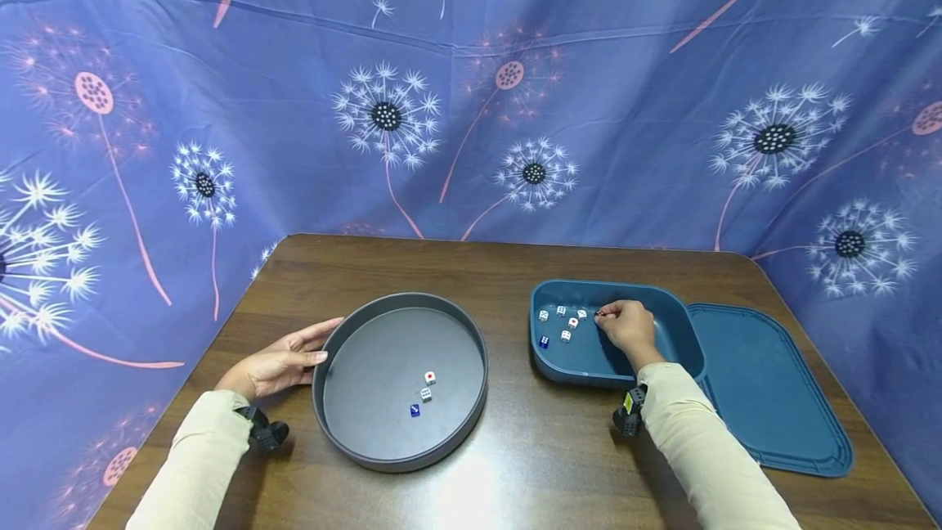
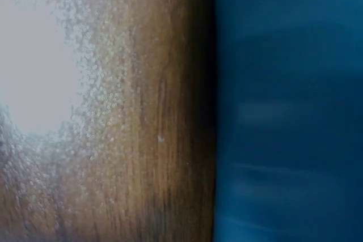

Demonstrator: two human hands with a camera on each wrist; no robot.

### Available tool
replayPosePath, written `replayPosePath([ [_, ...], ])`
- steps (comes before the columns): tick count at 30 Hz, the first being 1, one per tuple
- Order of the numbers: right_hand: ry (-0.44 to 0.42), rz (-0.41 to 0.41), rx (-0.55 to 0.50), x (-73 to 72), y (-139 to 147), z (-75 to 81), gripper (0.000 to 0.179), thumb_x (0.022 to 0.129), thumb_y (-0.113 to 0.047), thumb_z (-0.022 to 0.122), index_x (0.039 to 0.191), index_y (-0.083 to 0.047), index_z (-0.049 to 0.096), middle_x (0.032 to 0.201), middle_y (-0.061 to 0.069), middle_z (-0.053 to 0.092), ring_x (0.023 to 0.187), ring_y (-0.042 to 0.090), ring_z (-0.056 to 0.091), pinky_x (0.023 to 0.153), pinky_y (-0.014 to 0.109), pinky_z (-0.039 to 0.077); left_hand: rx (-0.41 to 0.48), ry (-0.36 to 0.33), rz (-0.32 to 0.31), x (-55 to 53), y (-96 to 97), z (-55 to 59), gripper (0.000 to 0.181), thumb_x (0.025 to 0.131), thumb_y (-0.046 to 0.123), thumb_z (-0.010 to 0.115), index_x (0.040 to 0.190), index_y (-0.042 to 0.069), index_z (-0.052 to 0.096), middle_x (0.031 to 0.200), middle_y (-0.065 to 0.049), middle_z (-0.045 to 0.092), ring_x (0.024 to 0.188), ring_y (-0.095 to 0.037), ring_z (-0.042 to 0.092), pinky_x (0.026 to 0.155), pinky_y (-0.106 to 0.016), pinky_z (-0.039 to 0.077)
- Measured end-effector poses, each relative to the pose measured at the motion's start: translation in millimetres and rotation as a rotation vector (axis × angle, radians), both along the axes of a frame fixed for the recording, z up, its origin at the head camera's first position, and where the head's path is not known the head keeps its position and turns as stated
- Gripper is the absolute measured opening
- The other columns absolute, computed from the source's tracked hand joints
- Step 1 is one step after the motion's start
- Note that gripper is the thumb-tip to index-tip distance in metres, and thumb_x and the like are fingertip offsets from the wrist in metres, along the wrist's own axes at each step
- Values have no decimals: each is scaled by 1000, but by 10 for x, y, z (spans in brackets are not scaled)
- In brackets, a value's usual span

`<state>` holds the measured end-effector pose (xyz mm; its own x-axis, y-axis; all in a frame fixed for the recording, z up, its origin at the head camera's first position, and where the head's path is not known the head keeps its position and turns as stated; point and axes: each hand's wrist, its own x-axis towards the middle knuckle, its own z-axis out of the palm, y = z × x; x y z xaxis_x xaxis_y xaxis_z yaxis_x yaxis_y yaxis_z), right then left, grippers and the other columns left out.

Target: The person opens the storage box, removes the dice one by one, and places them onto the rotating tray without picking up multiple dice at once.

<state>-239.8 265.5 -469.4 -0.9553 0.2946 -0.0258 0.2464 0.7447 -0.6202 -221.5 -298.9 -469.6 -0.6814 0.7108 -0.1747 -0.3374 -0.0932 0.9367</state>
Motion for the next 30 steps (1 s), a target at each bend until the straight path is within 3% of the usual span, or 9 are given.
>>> replayPosePath([
  [14, -3, -22, -19, -16, 46, 24, 18, 88, -14, 68, 94, 4, 71, 86, 17, 69, 84, 31, 60, 75, 44, 42, -27, 9, 14, -20, 18, 16, 63, 100, -5, 38, 155, 17, 17, 145, 2, 37, 126, -21, 48, 97, -47, 43],
  [23, -31, -42, -100, 20, 59, 129, 22, 91, -16, 64, 102, 3, 69, 100, 20, 67, 91, 32, 57, 70, 38, 45, -33, 11, 19, -2, 8, 6, 63, 100, -4, 39, 154, 19, 18, 146, 2, 37, 126, -21, 48, 97, -47, 43],
  [30, -13, 19, -150, 82, 5, 310, 27, 94, -18, 61, 110, 3, 67, 108, 22, 65, 95, 32, 57, 73, 39, 47, -56, 27, 27, 9, -10, -13, 63, 100, -4, 39, 155, 18, 17, 147, 1, 36, 126, -21, 47, 97, -47, 43],
])
